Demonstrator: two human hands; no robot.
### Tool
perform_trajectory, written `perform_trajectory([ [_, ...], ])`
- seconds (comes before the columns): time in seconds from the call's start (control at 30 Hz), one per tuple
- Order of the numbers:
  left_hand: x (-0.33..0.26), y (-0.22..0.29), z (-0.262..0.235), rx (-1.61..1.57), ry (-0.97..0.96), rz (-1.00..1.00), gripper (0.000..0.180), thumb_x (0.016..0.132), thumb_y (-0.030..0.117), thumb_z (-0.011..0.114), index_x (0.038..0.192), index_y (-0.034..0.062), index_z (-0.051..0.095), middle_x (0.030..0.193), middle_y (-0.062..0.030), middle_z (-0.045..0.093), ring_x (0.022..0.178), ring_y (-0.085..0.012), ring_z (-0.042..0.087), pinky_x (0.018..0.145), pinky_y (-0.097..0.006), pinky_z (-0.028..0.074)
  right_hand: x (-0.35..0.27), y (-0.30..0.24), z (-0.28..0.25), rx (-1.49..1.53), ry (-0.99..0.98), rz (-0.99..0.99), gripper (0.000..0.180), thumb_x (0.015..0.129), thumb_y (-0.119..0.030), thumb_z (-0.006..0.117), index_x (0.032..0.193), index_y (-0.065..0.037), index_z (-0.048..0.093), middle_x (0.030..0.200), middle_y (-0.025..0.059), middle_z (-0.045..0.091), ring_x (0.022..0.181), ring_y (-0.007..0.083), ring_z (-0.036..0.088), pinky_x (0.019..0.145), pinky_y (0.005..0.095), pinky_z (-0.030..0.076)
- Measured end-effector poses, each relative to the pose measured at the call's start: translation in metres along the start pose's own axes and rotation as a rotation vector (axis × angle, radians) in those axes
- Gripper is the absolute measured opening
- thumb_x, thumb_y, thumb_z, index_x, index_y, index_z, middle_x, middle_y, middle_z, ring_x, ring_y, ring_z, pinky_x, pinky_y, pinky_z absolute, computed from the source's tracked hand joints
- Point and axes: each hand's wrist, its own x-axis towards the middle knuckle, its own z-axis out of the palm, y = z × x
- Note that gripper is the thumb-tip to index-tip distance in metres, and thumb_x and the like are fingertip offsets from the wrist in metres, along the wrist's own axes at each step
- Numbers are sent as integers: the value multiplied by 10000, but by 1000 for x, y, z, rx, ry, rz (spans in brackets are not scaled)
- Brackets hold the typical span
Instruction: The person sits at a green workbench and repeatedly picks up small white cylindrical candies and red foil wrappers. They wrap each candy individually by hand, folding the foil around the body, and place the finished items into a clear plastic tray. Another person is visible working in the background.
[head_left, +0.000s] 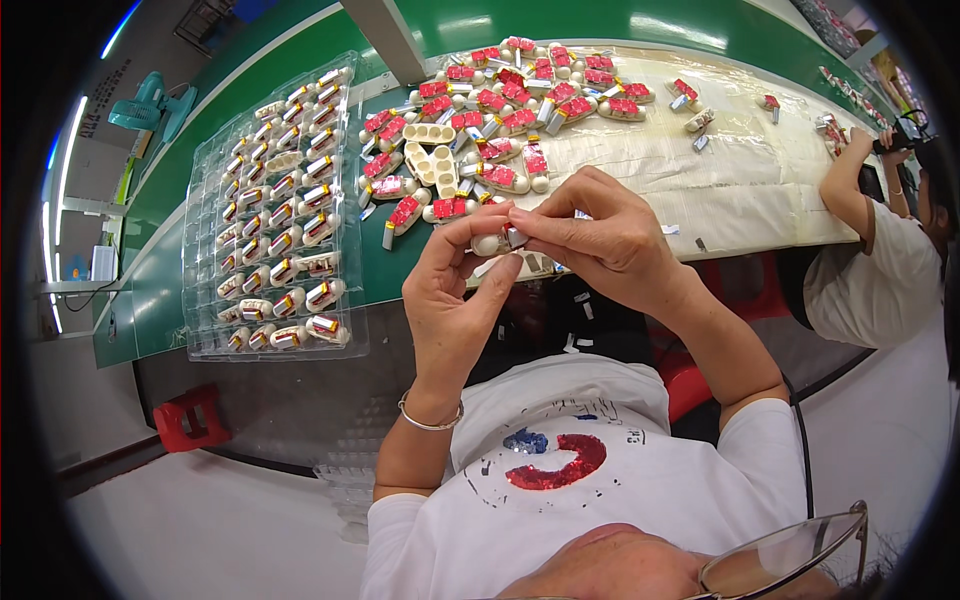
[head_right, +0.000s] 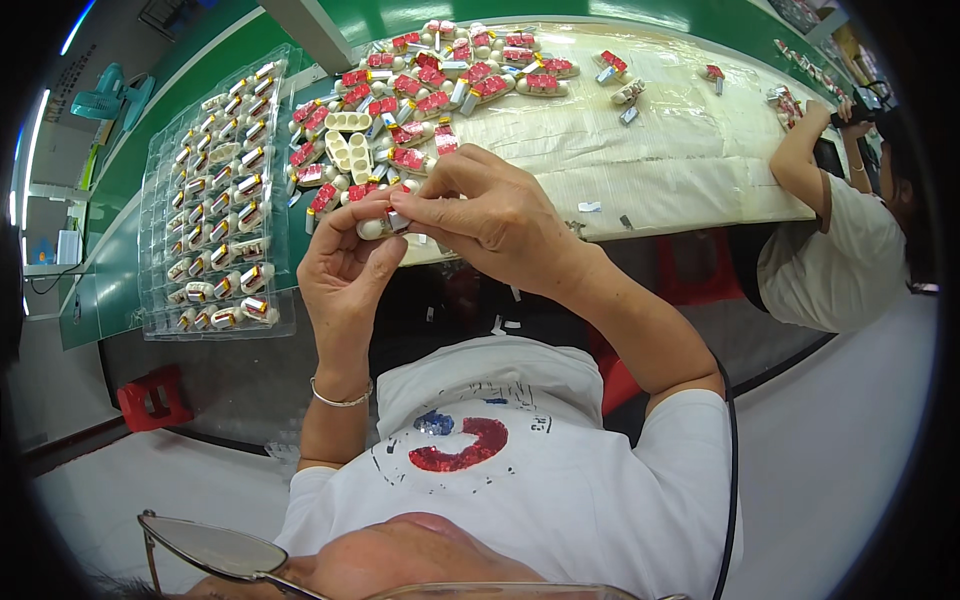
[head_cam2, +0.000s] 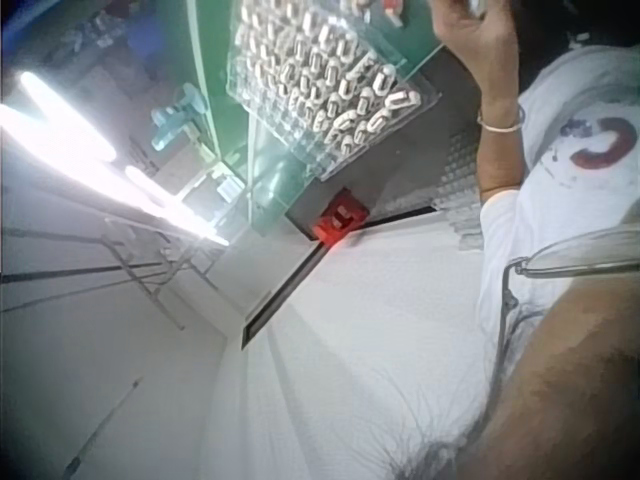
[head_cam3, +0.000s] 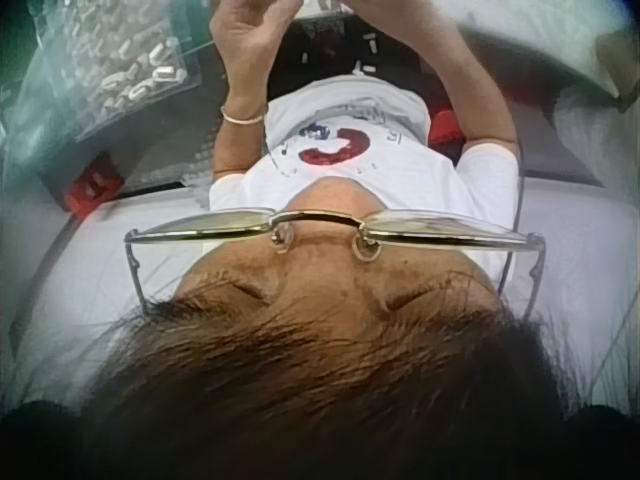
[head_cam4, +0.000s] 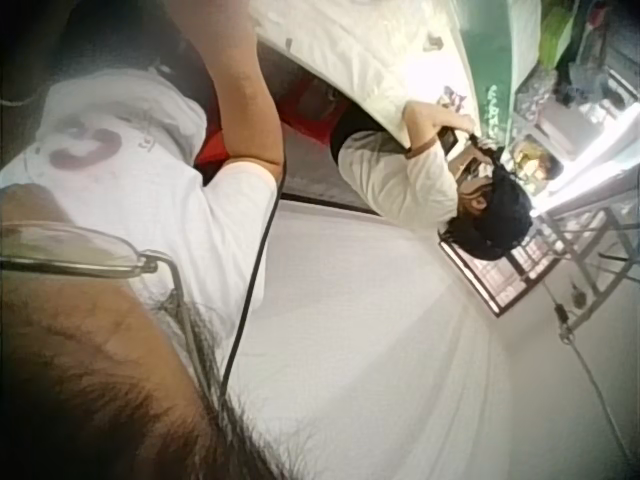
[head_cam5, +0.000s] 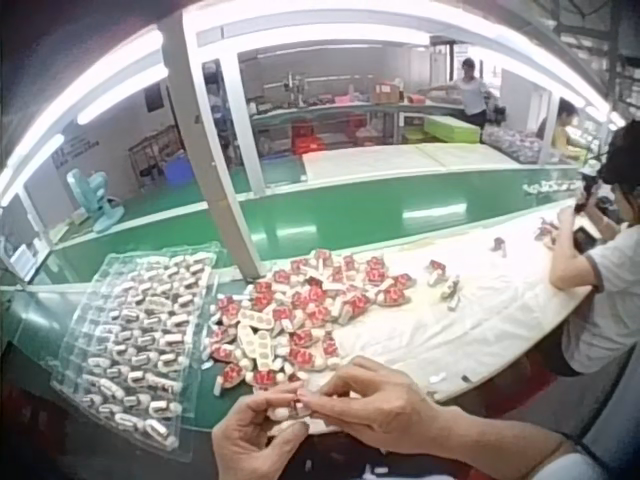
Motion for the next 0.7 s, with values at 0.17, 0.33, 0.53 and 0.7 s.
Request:
perform_trajectory([
  [0.17,-3,-6,2,-52,65,-44,263,833,-42,699,1073,-27,591,1203,-181,613,1075,-164,612,934,-291,510,-5,-5,5,-63,-23,25,364,743,-51,767,1096,-133,724,874,29,634,769,181,584,636,301,489],
  [0.33,-1,-10,2,-156,134,-20,224,832,-69,673,1030,-8,587,1158,-177,636,1038,-159,625,917,-289,515,-1,-7,12,101,48,52,382,759,-41,758,1130,-112,704,999,70,621,901,217,609,737,319,522],
  [0.53,2,-8,-9,-364,177,-98,209,827,-59,641,1017,5,583,1116,-159,651,1012,-174,647,906,-308,540,-4,-13,14,412,67,297,444,782,-128,770,1210,-87,655,1100,84,597,1059,217,566,911,334,469],
  [0.7,5,-3,-10,-537,145,-197,263,895,39,595,1142,-47,566,1105,-174,645,1023,-219,661,924,-317,553,-6,-14,19,471,58,348,425,795,-151,767,1205,-106,664,1069,75,581,1015,199,565,883,315,473],
])
